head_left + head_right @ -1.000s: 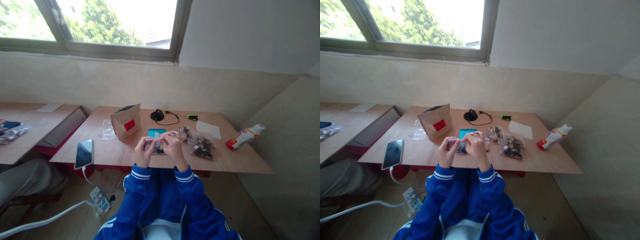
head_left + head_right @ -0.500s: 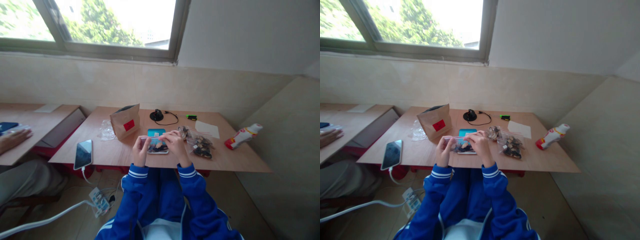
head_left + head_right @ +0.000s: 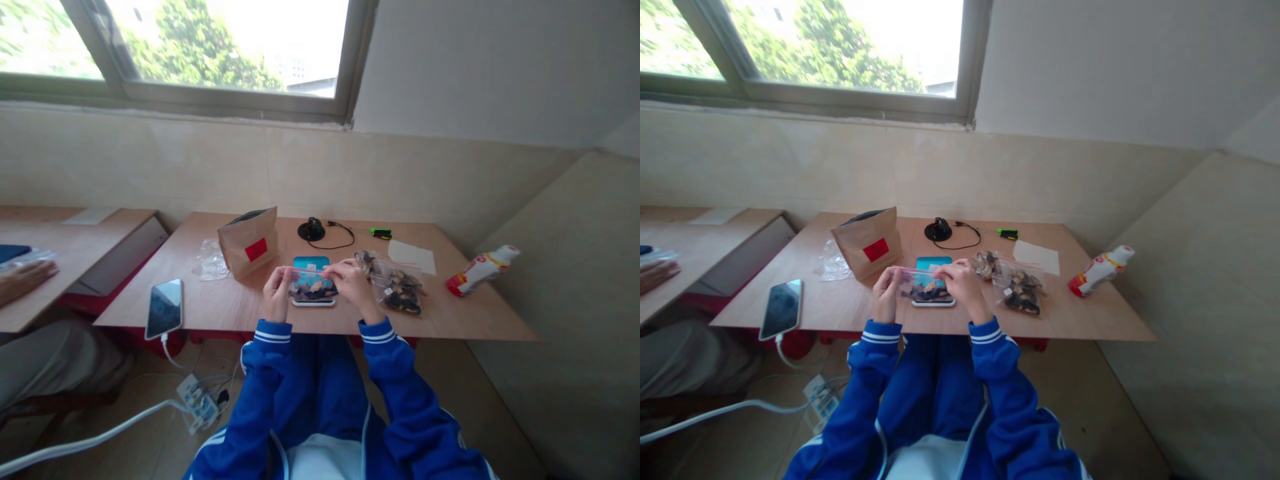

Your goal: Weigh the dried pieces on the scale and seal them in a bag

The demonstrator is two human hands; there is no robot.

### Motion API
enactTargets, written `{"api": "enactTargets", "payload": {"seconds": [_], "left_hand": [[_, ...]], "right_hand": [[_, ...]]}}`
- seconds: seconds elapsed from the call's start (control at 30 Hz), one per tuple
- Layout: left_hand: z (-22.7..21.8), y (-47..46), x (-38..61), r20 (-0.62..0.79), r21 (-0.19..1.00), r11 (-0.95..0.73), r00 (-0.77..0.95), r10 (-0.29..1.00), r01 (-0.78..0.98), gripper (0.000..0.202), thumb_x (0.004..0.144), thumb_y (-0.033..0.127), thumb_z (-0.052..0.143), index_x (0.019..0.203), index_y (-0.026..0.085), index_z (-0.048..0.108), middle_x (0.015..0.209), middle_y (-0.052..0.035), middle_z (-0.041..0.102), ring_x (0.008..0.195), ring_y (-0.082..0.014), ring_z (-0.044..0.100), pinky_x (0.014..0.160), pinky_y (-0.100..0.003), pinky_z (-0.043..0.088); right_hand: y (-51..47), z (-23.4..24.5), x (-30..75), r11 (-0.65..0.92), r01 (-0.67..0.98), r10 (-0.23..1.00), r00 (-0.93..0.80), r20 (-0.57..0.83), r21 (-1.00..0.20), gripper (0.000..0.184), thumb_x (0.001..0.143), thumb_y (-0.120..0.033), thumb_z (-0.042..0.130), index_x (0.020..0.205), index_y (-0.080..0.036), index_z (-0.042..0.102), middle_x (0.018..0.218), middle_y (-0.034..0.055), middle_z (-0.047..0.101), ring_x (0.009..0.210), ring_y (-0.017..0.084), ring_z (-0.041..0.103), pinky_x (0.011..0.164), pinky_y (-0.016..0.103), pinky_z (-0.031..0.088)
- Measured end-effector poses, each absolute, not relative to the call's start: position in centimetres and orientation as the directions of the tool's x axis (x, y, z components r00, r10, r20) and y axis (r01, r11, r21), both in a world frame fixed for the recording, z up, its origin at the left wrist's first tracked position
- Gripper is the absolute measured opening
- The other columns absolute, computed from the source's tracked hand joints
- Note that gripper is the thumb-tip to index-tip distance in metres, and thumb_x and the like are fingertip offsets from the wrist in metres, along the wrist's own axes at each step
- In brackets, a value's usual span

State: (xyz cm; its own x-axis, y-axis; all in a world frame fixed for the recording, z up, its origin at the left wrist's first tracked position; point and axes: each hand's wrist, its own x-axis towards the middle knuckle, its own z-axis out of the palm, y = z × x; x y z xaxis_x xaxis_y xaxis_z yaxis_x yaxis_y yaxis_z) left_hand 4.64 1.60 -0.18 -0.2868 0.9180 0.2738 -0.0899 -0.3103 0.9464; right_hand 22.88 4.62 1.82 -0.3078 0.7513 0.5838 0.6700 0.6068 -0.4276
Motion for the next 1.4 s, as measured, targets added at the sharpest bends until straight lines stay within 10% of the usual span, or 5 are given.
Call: {"api": "enactTargets", "payload": {"seconds": [0.73,1.0,1.23,1.4], "left_hand": [[-1.2,2.8,2.3,0.005,0.902,-0.153,-0.346,0.938,-0.403,0.028,0.066,0.039,0.072,0.074,0.013,0.067,0.063,0.0001,0.065,0.055,-0.0099,0.060,0.052,-0.019,0.045],[-1.2,2.6,5.6,-0.151,0.781,-0.063,-0.285,0.946,-0.621,0.028,0.065,0.037,0.070,0.075,0.011,0.070,0.066,-0.0049,0.070,0.060,-0.0165,0.066,0.060,-0.027,0.053],[-2.5,2.2,8.2,-0.139,0.838,0.138,0.038,0.990,-0.527,0.056,0.073,0.056,0.063,0.109,0.014,0.066,0.111,-0.0144,0.069,0.101,-0.0267,0.066,0.088,-0.037,0.050],[-3.1,2.2,5.9,-0.112,0.921,0.125,0.057,0.992,-0.369,0.054,0.070,0.056,0.065,0.104,0.014,0.067,0.120,-0.0160,0.065,0.095,-0.0258,0.067,0.079,-0.033,0.051]], "right_hand": [[4.1,1.5,25.0,0.507,0.565,0.861,-0.356,0.363,-0.651,0.028,0.087,-0.010,0.050,0.087,-0.023,0.076,0.089,0.0018,0.076,0.084,0.018,0.071,0.077,0.029,0.054],[2.1,-0.5,25.1,0.299,0.193,0.932,-0.269,0.242,-0.935,0.037,0.084,-0.045,0.059,0.110,-0.020,0.067,0.110,0.0082,0.071,0.102,0.023,0.066,0.088,0.036,0.052],[3.3,-2.0,30.5,0.161,0.239,0.983,0.044,0.176,-0.957,0.038,0.076,-0.050,0.065,0.096,-0.017,0.067,0.094,0.0086,0.071,0.082,0.022,0.066,0.077,0.036,0.052],[8.0,-2.4,39.5,0.191,0.312,0.910,0.300,0.287,-0.931,0.025,0.076,-0.036,0.064,0.098,-0.024,0.059,0.096,0.0092,0.068,0.087,0.023,0.063,0.078,0.036,0.048]]}}
